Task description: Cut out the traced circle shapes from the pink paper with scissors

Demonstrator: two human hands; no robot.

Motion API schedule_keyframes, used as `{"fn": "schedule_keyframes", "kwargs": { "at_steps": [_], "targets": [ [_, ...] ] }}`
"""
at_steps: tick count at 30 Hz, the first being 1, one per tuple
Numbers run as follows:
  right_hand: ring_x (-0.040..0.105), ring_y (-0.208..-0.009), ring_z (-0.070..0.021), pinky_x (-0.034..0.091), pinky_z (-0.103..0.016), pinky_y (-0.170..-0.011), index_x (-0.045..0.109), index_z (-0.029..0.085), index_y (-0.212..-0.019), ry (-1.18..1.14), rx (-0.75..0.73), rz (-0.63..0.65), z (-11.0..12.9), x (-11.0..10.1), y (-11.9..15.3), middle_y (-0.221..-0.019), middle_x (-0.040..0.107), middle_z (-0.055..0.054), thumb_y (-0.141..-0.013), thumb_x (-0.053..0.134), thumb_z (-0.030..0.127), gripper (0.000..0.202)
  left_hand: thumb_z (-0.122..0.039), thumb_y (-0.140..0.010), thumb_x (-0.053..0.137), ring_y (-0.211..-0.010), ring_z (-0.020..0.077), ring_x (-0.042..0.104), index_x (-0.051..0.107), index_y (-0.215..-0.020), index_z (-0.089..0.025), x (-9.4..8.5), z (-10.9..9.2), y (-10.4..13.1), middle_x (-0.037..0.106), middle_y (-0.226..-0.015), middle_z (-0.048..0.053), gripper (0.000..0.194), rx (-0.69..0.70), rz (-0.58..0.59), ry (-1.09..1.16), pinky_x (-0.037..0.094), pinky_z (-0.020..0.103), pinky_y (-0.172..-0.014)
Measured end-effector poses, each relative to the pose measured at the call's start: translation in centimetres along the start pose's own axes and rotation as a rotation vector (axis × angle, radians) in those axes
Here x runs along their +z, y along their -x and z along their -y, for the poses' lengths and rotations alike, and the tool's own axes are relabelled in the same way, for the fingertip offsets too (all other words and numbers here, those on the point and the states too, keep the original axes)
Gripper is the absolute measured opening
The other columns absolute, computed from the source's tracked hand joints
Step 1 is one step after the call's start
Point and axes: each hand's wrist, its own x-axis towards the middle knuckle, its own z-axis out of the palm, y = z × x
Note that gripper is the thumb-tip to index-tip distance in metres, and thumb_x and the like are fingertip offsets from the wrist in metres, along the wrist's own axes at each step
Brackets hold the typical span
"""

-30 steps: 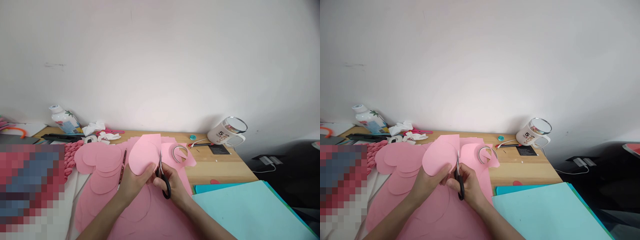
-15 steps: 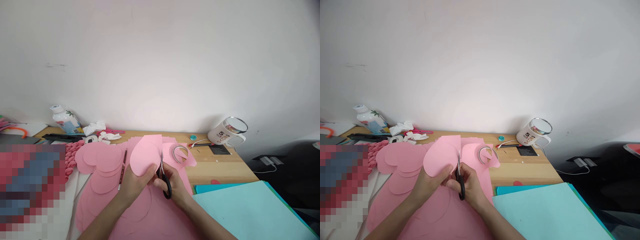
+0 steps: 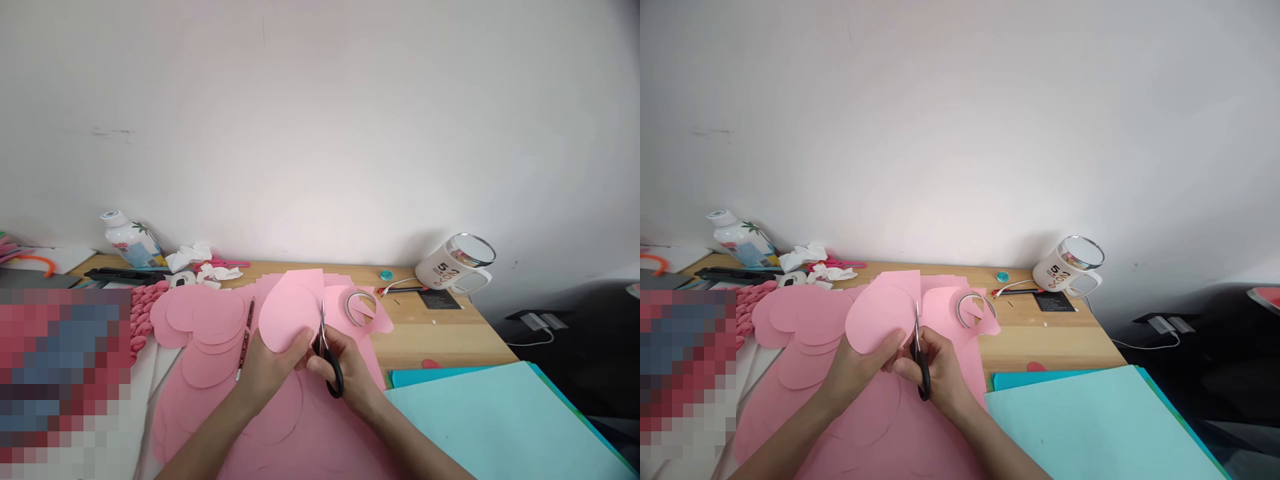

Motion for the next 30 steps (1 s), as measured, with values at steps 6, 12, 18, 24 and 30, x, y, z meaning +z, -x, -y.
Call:
{"fn": "schedule_keyframes", "kwargs": {
  "at_steps": [6,12,18,24,30],
  "targets": [
    [0.038,-0.059,-0.0131,0.032,-0.025,-0.054,0.051,0.019,-0.068,-0.053,-0.017,0.002,0.3,0.3,0.0,-0.062,0.045,0.002,-0.063,0.070,0.056,0.042,-0.030,-0.070,0.060,-0.046,0.0128,0.049,0.057,-0.058,-0.018,0.0,-0.3,0.2,0.050,-0.044,-0.003,0.017,0.015,0.011,0.014,0.041,0.022,-0.045],
    [0.041,-0.058,-0.0134,0.034,-0.026,-0.055,0.053,0.018,-0.070,-0.075,-0.027,0.033,0.3,0.4,0.0,-0.061,0.050,0.001,-0.069,0.068,0.050,0.035,-0.028,-0.072,0.059,-0.043,0.0112,0.048,0.054,-0.052,-0.018,0.0,-0.5,0.3,0.050,-0.042,-0.004,0.023,0.007,0.041,0.044,0.041,0.021,-0.043],
    [0.039,-0.054,-0.0122,0.031,-0.025,-0.051,0.052,0.019,-0.068,-0.042,-0.019,0.020,0.6,0.4,0.0,-0.056,0.052,0.002,-0.070,0.068,0.044,0.030,-0.028,-0.074,0.056,-0.041,0.0099,0.048,0.050,-0.047,-0.018,-0.1,-0.4,0.2,0.049,-0.040,-0.004,0.030,0.038,0.070,0.041,0.040,0.020,-0.044],
    [0.040,-0.052,-0.0107,0.032,-0.023,-0.050,0.050,0.018,-0.068,-0.048,0.003,0.013,0.0,0.1,0.1,-0.056,0.051,0.003,-0.071,0.067,0.039,0.027,-0.028,-0.074,0.055,-0.040,0.0098,0.048,0.048,-0.043,-0.018,-0.1,-0.5,0.2,0.048,-0.039,-0.004,0.034,0.043,0.051,0.007,0.041,0.021,-0.045],
    [0.041,-0.050,-0.0100,0.031,-0.023,-0.048,0.050,0.017,-0.069,-0.021,0.042,-0.019,-0.5,-0.3,0.1,-0.055,0.051,0.003,-0.070,0.066,0.034,0.023,-0.030,-0.074,0.055,-0.041,0.0098,0.048,0.046,-0.042,-0.018,-0.1,-0.8,0.1,0.047,-0.039,-0.004,0.035,0.036,0.044,0.001,0.041,0.021,-0.046]
  ]
}}
